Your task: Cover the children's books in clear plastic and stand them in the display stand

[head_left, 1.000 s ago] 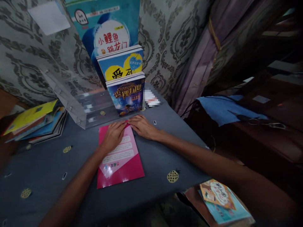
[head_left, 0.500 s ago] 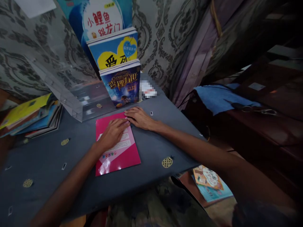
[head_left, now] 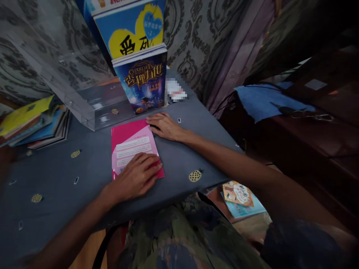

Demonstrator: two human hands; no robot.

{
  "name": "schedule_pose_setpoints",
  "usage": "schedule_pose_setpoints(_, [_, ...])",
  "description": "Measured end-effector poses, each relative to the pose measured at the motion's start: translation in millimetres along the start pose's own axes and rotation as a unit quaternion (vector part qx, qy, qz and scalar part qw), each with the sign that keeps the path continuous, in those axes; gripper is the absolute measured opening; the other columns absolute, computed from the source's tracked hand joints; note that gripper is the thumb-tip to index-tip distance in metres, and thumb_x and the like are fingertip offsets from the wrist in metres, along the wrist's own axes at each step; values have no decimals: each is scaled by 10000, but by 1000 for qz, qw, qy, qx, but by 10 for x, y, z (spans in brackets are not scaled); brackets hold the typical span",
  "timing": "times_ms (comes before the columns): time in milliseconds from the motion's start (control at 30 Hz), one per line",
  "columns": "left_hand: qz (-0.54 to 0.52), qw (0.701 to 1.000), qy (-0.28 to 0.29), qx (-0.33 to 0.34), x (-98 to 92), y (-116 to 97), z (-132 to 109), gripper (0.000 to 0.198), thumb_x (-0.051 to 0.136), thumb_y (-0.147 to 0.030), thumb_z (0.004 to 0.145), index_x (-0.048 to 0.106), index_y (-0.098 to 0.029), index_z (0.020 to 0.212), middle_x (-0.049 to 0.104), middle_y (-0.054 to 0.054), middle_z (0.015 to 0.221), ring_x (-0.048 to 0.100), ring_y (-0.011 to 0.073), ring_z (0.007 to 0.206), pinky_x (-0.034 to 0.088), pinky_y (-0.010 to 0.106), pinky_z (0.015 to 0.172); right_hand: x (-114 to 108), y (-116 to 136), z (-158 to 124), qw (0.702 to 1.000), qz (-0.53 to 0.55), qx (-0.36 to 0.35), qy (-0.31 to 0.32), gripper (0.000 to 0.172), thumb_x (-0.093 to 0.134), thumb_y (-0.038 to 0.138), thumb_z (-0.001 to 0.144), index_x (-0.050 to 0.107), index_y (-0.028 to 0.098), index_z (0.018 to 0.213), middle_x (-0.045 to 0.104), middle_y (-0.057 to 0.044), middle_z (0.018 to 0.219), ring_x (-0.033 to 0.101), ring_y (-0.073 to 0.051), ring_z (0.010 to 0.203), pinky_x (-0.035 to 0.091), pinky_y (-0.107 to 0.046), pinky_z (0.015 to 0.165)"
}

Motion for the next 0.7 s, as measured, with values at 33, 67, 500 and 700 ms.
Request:
schedule_pose_setpoints(33, [6, 1000, 5, -2, 4, -53, -32, 295, 510, -207, 985, 645, -86, 1218, 684, 163, 1235, 617, 274, 1176, 522, 474, 999, 1, 2, -1, 1000, 1, 0, 1, 347, 518, 253, 1008, 631, 169, 1326, 621, -121, 1409, 543, -266, 1305, 342, -518, 1129])
schedule_pose_setpoints(67, [16, 1000, 8, -4, 16, -95, -67, 304, 509, -212, 989, 635, -85, 1234, 682, 159, 1248, 617, 270, 1182, 515, 474, 1015, 3, 7, -1, 1000, 1, 0, 2, 348, 516, 251, 1008, 629, 170, 1328, 619, -122, 1410, 542, -267, 1305, 341, -519, 1128])
schedule_pose_setpoints(500, [103, 994, -11, -13, 198, -148, -230, 344, 429, -136, 1014, 571, -121, 1327, 671, 142, 1316, 600, 240, 1261, 455, 472, 1117, -42, 235, -217, 999, 33, -36, -7, 300, 534, 215, 987, 707, 158, 1225, 713, -120, 1270, 581, -288, 1264, 365, -519, 1095])
schedule_pose_setpoints(700, [147, 987, -59, -9, 204, -74, -141, 281, 459, -112, 1001, 614, -113, 1235, 707, 124, 1243, 636, 241, 1201, 499, 450, 1076, -112, 446, -531, 994, 89, -70, -6, 265, 536, 206, 987, 732, 183, 1164, 746, -77, 1212, 612, -267, 1230, 424, -500, 1057])
Point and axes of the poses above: each hand's wrist, its own z-axis towards the middle knuckle, its own x-axis out of the palm, y = z × x, the point moved 7 cm from there along z, towards the middle knuckle
